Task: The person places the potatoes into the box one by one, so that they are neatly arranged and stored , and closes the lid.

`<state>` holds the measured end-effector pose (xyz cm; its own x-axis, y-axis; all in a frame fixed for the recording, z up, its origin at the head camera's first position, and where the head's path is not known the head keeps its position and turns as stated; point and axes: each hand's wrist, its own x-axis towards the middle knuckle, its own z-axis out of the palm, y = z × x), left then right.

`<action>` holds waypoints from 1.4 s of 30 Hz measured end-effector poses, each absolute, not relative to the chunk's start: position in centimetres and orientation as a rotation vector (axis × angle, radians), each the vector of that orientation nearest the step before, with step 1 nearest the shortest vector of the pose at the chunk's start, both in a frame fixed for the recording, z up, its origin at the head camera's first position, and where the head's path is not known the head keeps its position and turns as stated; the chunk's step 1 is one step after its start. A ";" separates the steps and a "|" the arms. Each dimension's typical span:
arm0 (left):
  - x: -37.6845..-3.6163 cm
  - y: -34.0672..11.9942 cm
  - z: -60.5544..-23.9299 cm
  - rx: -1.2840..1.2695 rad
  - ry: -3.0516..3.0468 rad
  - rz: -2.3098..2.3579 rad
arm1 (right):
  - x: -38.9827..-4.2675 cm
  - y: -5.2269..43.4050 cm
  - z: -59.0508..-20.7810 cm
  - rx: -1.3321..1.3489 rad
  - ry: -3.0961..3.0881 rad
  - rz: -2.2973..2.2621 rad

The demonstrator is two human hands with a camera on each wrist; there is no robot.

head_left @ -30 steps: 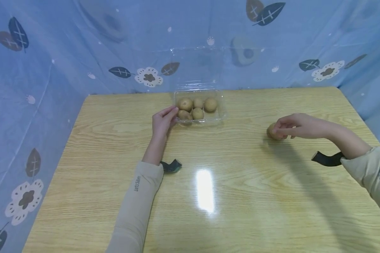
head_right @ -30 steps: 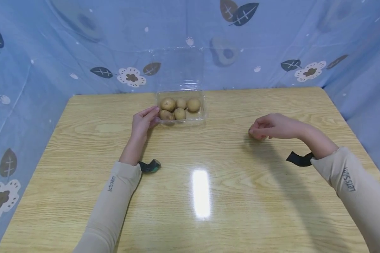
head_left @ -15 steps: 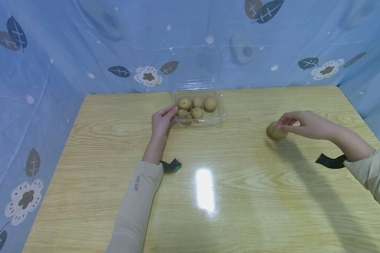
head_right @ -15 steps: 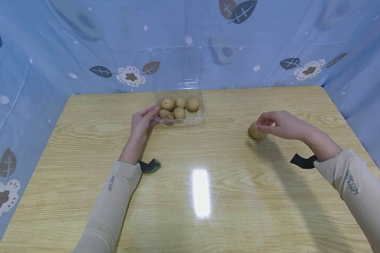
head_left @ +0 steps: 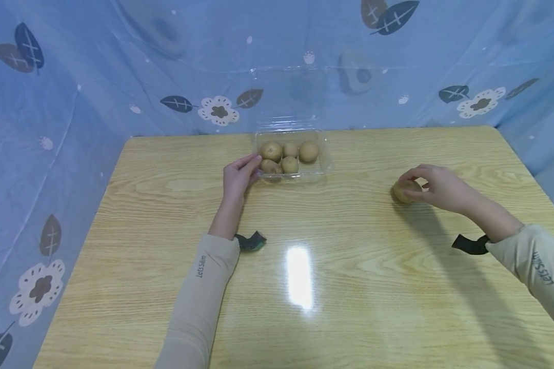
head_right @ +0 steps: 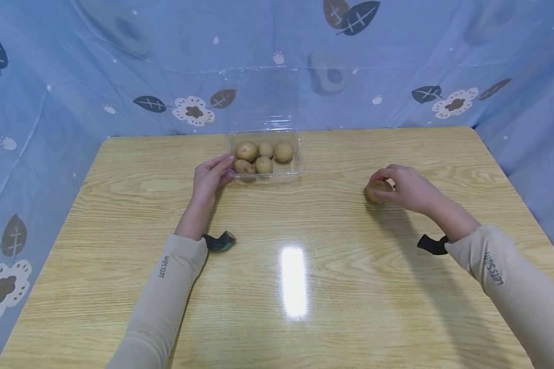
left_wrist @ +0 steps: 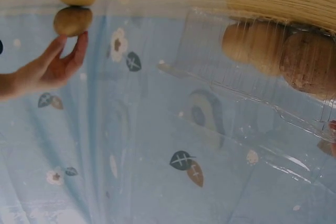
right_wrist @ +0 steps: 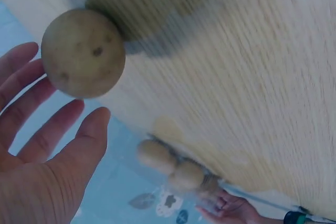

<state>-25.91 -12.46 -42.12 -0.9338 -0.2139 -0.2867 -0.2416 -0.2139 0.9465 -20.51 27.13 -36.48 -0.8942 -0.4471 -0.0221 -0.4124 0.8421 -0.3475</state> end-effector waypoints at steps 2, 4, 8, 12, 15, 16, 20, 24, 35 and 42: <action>-25.9 -12.4 -42.1 -0.573 1.953 2.369 | -20.6 27.3 -36.7 -0.665 2.914 -0.516; -25.9 -12.4 -42.2 -0.568 1.954 2.372 | -20.7 27.4 -36.8 -0.638 2.906 -0.537; -25.9 -12.5 -42.2 -0.556 1.960 2.375 | -20.7 27.7 -37.1 -0.652 2.915 -0.540; -26.2 -12.6 -42.8 -0.543 1.981 2.355 | -20.8 27.8 -37.5 -0.644 2.917 -0.552; -26.8 -12.9 -43.7 -0.519 2.002 2.346 | -21.0 27.8 -37.6 -0.627 2.878 -0.546; -26.9 -12.9 -43.7 -0.517 2.008 2.341 | -21.0 27.8 -37.7 -0.620 2.870 -0.536; -26.3 -12.8 -42.7 -0.541 2.018 2.313 | -21.3 27.7 -37.5 -0.631 2.851 -0.472; -26.0 -12.7 -42.2 -0.561 2.002 2.303 | -21.4 27.6 -37.4 -0.633 2.841 -0.454; -26.1 -12.6 -42.1 -0.574 1.963 2.326 | -21.8 26.9 -36.8 -0.699 2.886 -0.494; -25.9 -12.6 -41.9 -0.573 1.990 2.351 | -22.4 25.6 -35.2 -0.680 2.971 -0.608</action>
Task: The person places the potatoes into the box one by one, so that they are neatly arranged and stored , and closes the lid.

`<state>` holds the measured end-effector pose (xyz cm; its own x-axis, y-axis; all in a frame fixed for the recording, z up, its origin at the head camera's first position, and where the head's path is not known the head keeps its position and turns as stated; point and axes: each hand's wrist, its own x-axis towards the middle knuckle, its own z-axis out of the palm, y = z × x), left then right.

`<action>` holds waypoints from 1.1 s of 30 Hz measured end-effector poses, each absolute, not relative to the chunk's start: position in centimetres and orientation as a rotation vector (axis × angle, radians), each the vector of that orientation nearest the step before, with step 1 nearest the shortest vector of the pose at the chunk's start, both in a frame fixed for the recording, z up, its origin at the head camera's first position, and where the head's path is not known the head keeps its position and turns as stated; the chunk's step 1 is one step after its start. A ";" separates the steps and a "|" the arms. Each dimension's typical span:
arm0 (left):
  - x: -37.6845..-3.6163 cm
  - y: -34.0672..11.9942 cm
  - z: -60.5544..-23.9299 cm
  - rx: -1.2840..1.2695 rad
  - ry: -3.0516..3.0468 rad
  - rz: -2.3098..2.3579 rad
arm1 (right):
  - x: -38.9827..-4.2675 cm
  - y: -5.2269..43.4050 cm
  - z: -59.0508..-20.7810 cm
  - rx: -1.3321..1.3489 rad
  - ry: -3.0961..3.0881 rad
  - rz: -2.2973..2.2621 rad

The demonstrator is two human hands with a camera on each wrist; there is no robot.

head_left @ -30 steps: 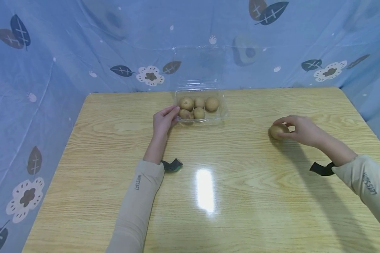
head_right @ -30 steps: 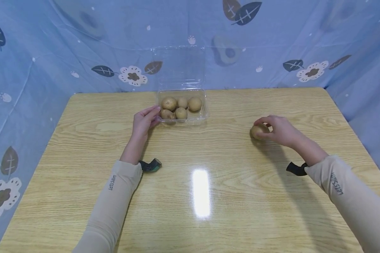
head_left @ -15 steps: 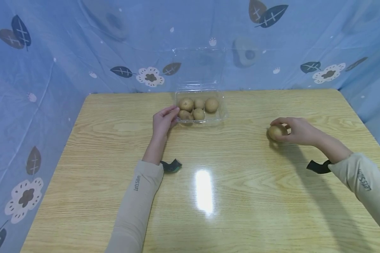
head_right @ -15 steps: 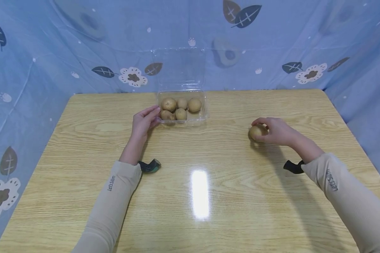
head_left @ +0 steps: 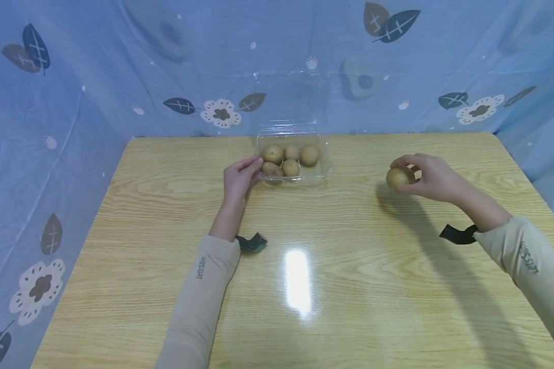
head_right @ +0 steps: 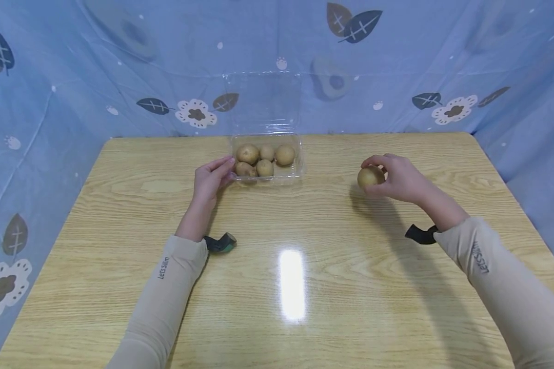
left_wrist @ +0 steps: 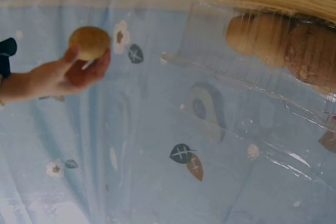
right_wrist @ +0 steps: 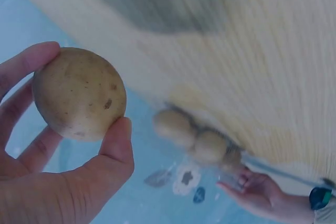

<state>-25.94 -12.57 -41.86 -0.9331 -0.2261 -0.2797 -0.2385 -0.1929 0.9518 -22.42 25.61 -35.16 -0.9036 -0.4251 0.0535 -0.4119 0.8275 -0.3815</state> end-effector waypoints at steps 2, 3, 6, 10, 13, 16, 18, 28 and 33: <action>-25.9 -12.6 -41.9 -0.569 1.988 2.363 | -22.6 25.0 -34.7 -0.676 2.975 -0.640; -25.9 -12.6 -42.0 -0.567 1.982 2.372 | -22.6 24.7 -34.6 -0.683 2.979 -0.647; -25.8 -12.6 -41.9 -0.565 1.978 2.384 | -23.0 23.5 -34.1 -0.699 2.976 -0.678; -25.7 -12.7 -41.9 -0.572 1.964 2.391 | -23.6 21.4 -33.4 -0.715 2.960 -0.725; -25.7 -12.6 -41.9 -0.579 1.954 2.396 | -24.0 19.7 -32.9 -0.752 2.949 -0.758; -25.8 -12.6 -41.9 -0.582 1.942 2.402 | -24.2 18.1 -32.4 -0.778 2.937 -0.779; -25.8 -12.6 -41.9 -0.581 1.937 2.402 | -24.4 17.2 -32.1 -0.798 2.934 -0.771; -25.8 -12.8 -41.9 -0.575 1.941 2.386 | -26.4 12.9 -32.7 -0.921 2.910 -0.771; -25.9 -12.7 -41.9 -0.577 1.927 2.390 | -27.2 10.9 -33.7 -0.917 2.923 -0.750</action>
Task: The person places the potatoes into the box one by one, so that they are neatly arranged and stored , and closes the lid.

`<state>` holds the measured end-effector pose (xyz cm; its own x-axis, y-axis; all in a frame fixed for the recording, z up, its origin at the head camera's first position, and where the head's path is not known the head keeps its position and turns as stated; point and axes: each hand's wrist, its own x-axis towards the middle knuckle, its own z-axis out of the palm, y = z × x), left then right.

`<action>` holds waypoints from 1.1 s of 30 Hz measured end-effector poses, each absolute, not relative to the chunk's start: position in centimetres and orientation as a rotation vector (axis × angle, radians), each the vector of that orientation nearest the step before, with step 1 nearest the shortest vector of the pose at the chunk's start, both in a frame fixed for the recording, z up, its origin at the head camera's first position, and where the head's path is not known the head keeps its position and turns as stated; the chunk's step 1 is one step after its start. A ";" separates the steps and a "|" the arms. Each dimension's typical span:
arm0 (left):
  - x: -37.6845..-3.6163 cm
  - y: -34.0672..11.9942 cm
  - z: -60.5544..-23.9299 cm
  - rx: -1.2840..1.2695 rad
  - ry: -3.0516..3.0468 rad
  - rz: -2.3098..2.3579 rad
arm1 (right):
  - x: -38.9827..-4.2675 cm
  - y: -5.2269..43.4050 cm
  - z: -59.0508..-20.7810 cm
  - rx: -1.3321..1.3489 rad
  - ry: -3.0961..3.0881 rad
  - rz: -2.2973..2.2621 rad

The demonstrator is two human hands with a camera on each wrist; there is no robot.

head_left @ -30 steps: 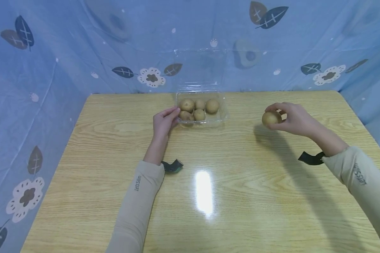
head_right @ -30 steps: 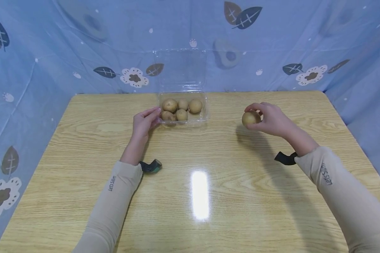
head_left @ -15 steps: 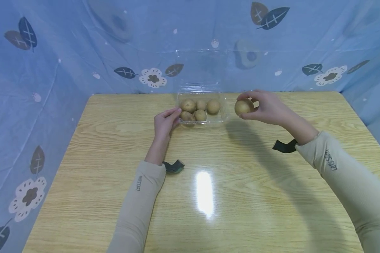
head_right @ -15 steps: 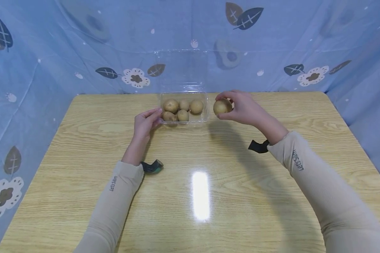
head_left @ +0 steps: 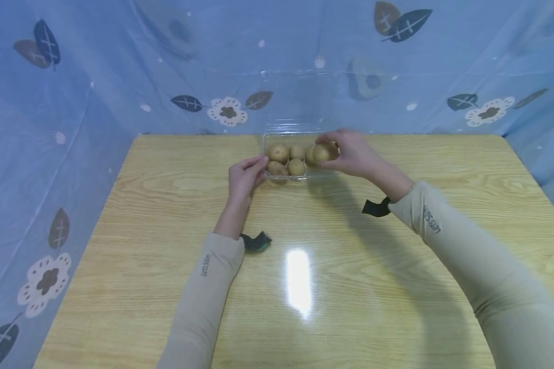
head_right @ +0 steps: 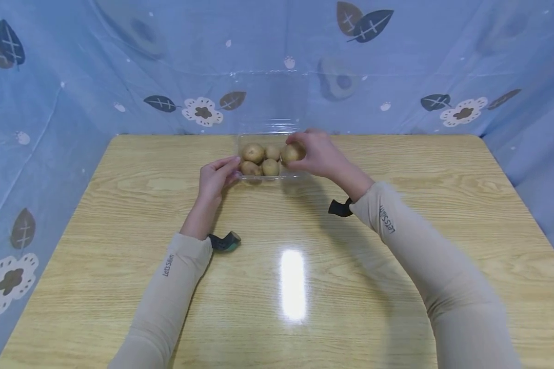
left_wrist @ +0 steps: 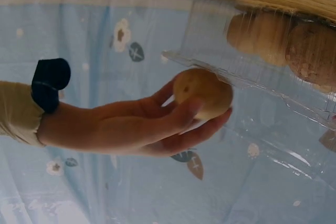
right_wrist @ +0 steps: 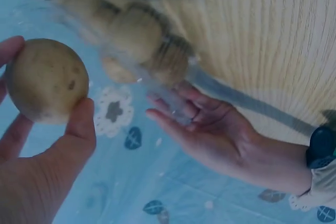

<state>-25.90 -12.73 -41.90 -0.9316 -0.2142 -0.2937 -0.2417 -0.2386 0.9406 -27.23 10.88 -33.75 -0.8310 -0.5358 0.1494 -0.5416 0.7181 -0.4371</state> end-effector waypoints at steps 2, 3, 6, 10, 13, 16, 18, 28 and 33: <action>-25.9 -12.8 -41.9 -0.576 1.922 2.390 | -27.5 10.2 -34.2 0.880 -2.919 0.743; -25.9 -12.8 -41.9 -0.577 1.922 2.389 | -27.6 9.9 -34.3 0.868 -2.935 0.751; -26.0 -12.8 -41.9 -0.572 1.931 2.376 | -27.9 9.1 -34.6 0.812 -3.003 0.767; -26.1 -12.8 -41.9 -0.565 1.944 2.372 | -28.0 8.3 -34.5 0.741 -3.098 0.760; -26.1 -12.8 -41.8 -0.565 1.950 2.372 | -28.1 7.9 -34.6 0.703 -3.155 0.713; -26.1 -12.8 -41.8 -0.568 1.947 2.373 | -28.2 7.7 -34.9 0.681 -3.188 0.681; -26.0 -12.8 -41.9 -0.569 1.939 2.379 | -28.2 7.6 -35.1 0.666 -3.200 0.667; -26.0 -12.9 -41.8 -0.575 1.914 2.398 | -28.4 7.3 -35.4 0.626 -3.241 0.659; -26.1 -12.8 -42.0 -0.571 1.932 2.390 | -28.5 7.5 -35.6 0.623 -3.237 0.684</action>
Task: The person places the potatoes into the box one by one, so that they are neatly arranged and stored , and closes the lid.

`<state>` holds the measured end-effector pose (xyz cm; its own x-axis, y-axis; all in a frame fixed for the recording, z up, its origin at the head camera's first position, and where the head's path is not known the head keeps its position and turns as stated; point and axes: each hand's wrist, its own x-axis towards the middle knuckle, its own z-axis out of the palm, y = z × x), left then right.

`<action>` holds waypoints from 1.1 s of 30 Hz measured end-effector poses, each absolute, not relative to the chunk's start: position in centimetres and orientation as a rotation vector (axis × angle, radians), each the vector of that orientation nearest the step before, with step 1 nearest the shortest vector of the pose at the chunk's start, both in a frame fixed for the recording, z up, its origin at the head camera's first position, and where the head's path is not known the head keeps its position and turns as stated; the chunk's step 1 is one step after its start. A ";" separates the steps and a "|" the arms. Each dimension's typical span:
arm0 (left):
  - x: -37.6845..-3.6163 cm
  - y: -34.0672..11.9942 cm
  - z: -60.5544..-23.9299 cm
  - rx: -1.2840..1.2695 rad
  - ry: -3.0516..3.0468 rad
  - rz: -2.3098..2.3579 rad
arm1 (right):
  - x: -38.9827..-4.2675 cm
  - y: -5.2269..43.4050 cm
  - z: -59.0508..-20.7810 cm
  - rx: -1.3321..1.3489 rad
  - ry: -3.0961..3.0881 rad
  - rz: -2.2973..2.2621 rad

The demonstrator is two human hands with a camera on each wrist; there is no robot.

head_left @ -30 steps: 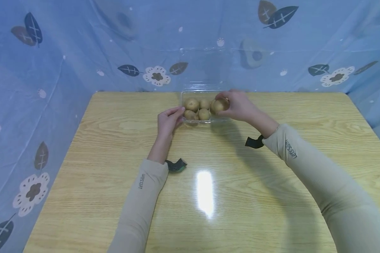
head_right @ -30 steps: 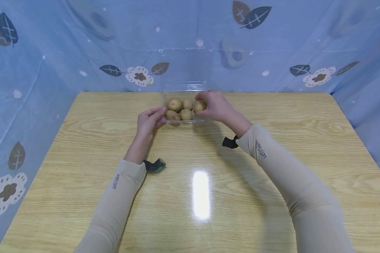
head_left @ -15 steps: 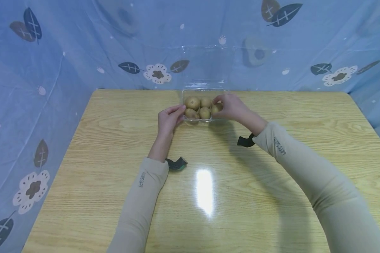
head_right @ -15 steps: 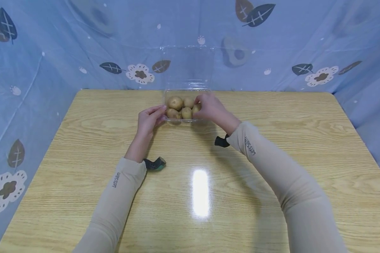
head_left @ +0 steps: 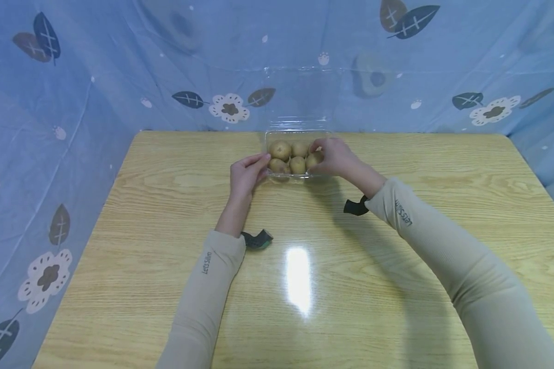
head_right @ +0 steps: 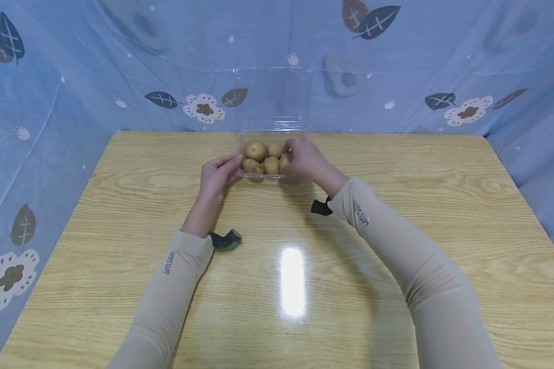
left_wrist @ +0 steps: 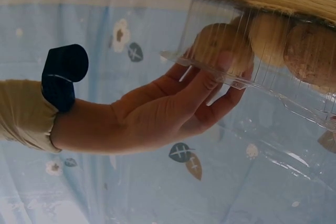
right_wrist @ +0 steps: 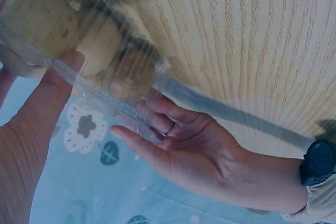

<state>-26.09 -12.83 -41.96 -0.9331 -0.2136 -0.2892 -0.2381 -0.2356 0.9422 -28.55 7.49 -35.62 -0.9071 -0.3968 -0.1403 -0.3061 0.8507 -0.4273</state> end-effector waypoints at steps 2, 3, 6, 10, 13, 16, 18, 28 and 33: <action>-26.1 -12.8 -42.0 -0.569 1.941 2.389 | -28.6 7.5 -35.6 -0.544 2.803 -0.600; -26.1 -12.8 -42.0 -0.569 1.943 2.390 | -28.6 7.5 -35.6 -0.544 2.801 -0.602; -26.1 -12.7 -42.1 -0.573 1.947 2.384 | -28.7 7.5 -35.5 -0.538 2.791 -0.602; -26.2 -12.8 -42.1 -0.580 1.945 2.380 | -28.8 7.4 -35.3 -0.525 2.775 -0.598; -26.2 -12.8 -42.1 -0.576 1.949 2.381 | -28.9 7.4 -35.2 -0.510 2.771 -0.609; -26.2 -12.8 -42.1 -0.573 1.940 2.385 | -28.9 7.4 -35.3 -0.487 2.776 -0.625; -26.2 -12.8 -42.1 -0.570 1.937 2.383 | -28.9 7.4 -35.4 -0.477 2.781 -0.633; -26.1 -12.7 -42.1 -0.552 1.950 2.391 | -28.9 7.8 -35.5 -0.516 2.788 -0.594; -26.0 -12.9 -42.1 -0.545 1.940 2.395 | -28.8 7.9 -35.5 -0.539 2.782 -0.593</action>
<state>-26.01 -12.86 -42.09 -0.9393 -0.2071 -0.2735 -0.2245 -0.2314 0.9466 -28.82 7.92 -35.46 -0.9015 -0.4024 -0.1594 -0.3024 0.8491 -0.4332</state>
